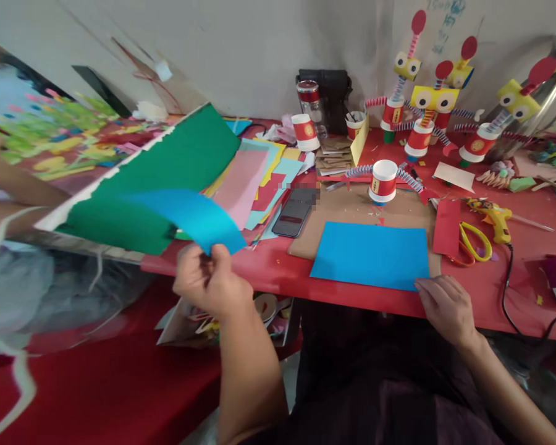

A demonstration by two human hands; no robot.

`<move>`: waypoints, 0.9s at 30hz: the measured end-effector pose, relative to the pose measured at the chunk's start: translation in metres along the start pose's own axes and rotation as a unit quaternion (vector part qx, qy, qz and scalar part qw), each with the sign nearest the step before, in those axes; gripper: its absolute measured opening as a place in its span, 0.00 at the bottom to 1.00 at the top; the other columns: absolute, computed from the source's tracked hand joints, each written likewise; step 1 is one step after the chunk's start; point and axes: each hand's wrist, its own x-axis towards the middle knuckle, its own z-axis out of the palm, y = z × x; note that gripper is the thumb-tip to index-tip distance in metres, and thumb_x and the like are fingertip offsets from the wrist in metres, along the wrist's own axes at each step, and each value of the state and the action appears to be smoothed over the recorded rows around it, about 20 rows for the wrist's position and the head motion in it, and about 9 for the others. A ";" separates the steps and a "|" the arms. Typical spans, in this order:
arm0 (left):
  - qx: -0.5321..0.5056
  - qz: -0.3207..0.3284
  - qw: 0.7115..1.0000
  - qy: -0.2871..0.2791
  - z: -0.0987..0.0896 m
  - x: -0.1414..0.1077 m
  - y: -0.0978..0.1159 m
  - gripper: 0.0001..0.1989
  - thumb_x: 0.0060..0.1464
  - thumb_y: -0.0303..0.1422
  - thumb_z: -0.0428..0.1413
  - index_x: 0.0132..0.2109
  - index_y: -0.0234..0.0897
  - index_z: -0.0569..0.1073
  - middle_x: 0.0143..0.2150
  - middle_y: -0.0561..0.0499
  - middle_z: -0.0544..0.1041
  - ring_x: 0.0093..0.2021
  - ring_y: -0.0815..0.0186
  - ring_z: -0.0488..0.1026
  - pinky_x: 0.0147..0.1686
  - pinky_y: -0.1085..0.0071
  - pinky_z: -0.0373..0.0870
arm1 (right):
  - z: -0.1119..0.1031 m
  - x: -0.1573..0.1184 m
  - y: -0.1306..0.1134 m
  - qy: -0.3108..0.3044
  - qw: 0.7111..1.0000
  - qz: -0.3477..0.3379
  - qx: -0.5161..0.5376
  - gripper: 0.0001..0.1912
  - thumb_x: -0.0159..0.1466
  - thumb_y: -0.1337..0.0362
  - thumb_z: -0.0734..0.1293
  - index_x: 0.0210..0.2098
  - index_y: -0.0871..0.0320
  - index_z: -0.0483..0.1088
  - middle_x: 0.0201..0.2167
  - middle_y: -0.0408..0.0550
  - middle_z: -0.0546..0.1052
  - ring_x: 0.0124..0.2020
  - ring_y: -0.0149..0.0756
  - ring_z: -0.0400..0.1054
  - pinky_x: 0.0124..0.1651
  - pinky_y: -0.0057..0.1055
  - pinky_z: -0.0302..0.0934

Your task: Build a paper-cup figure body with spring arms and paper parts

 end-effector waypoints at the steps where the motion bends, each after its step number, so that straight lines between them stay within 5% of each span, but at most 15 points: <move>1: -0.007 0.016 1.000 -0.017 0.002 -0.004 0.008 0.23 0.61 0.40 0.56 0.60 0.34 0.71 0.39 0.49 0.79 0.45 0.58 0.76 0.50 0.61 0.72 | -0.001 0.000 -0.002 0.010 0.999 0.025 0.027 0.07 0.68 0.69 0.66 0.39 0.54 0.76 0.28 0.47 0.80 0.29 0.38 0.73 0.36 0.35 0.68; 4: -0.040 0.053 0.993 -0.093 0.007 -0.019 0.026 0.21 0.61 0.40 0.55 0.58 0.38 0.75 0.36 0.50 0.78 0.40 0.60 0.75 0.45 0.64 0.73 | -0.006 0.000 -0.011 0.032 0.971 0.145 0.187 0.13 0.71 0.62 0.64 0.53 0.52 0.71 0.42 0.53 0.81 0.38 0.41 0.77 0.40 0.38 0.73; 7: -0.100 0.095 0.964 -0.229 0.008 -0.027 0.034 0.18 0.62 0.38 0.53 0.55 0.42 0.78 0.33 0.51 0.76 0.34 0.64 0.73 0.38 0.68 0.73 | -0.009 0.000 -0.017 0.011 0.903 0.230 0.362 0.25 0.73 0.52 0.57 0.66 0.50 0.55 0.56 0.61 0.75 0.42 0.44 0.77 0.38 0.41 0.75; 9: -0.137 0.113 0.934 -0.309 0.009 -0.025 0.034 0.17 0.62 0.36 0.51 0.53 0.44 0.80 0.32 0.52 0.75 0.31 0.66 0.71 0.34 0.71 0.72 | -0.009 0.001 -0.017 -0.015 0.887 0.250 0.388 0.26 0.73 0.53 0.58 0.68 0.48 0.52 0.53 0.59 0.77 0.36 0.40 0.77 0.35 0.38 0.75; 11: -0.151 0.116 0.921 -0.341 0.012 -0.017 0.033 0.18 0.62 0.35 0.49 0.53 0.44 0.80 0.32 0.52 0.75 0.29 0.67 0.69 0.33 0.71 0.71 | -0.008 0.003 -0.014 -0.036 0.911 0.246 0.329 0.23 0.72 0.58 0.62 0.64 0.49 0.59 0.46 0.53 0.79 0.33 0.37 0.76 0.35 0.36 0.74; 16: -0.074 0.118 0.947 -0.288 0.029 0.003 0.025 0.19 0.62 0.35 0.50 0.56 0.45 0.78 0.35 0.51 0.77 0.34 0.64 0.73 0.37 0.68 0.72 | -0.003 0.006 -0.005 -0.098 0.984 0.123 0.077 0.11 0.71 0.63 0.63 0.48 0.53 0.77 0.44 0.53 0.80 0.44 0.45 0.75 0.48 0.45 0.73; 21: 0.074 0.124 0.989 -0.044 0.049 -0.028 0.040 0.19 0.63 0.27 0.50 0.56 0.41 0.79 0.49 0.40 0.79 0.52 0.51 0.74 0.53 0.52 0.72 | 0.003 0.003 -0.007 -0.108 0.991 0.079 -0.004 0.16 0.71 0.65 0.61 0.52 0.55 0.77 0.50 0.58 0.78 0.45 0.49 0.72 0.49 0.51 0.71; 24: 0.028 0.257 0.960 -0.104 0.064 -0.066 0.063 0.17 0.65 0.34 0.51 0.58 0.41 0.77 0.58 0.42 0.77 0.62 0.52 0.70 0.59 0.53 0.70 | 0.005 0.002 -0.009 -0.109 0.991 0.072 -0.017 0.17 0.71 0.66 0.61 0.54 0.55 0.76 0.51 0.57 0.78 0.45 0.49 0.71 0.50 0.51 0.70; 27: 0.029 0.298 0.946 -0.120 0.079 -0.091 0.079 0.23 0.65 0.43 0.52 0.62 0.38 0.72 0.65 0.41 0.73 0.66 0.51 0.66 0.63 0.50 0.67 | 0.005 0.002 -0.009 -0.113 0.991 0.061 -0.024 0.17 0.71 0.67 0.61 0.55 0.56 0.75 0.51 0.57 0.78 0.45 0.49 0.70 0.51 0.51 0.69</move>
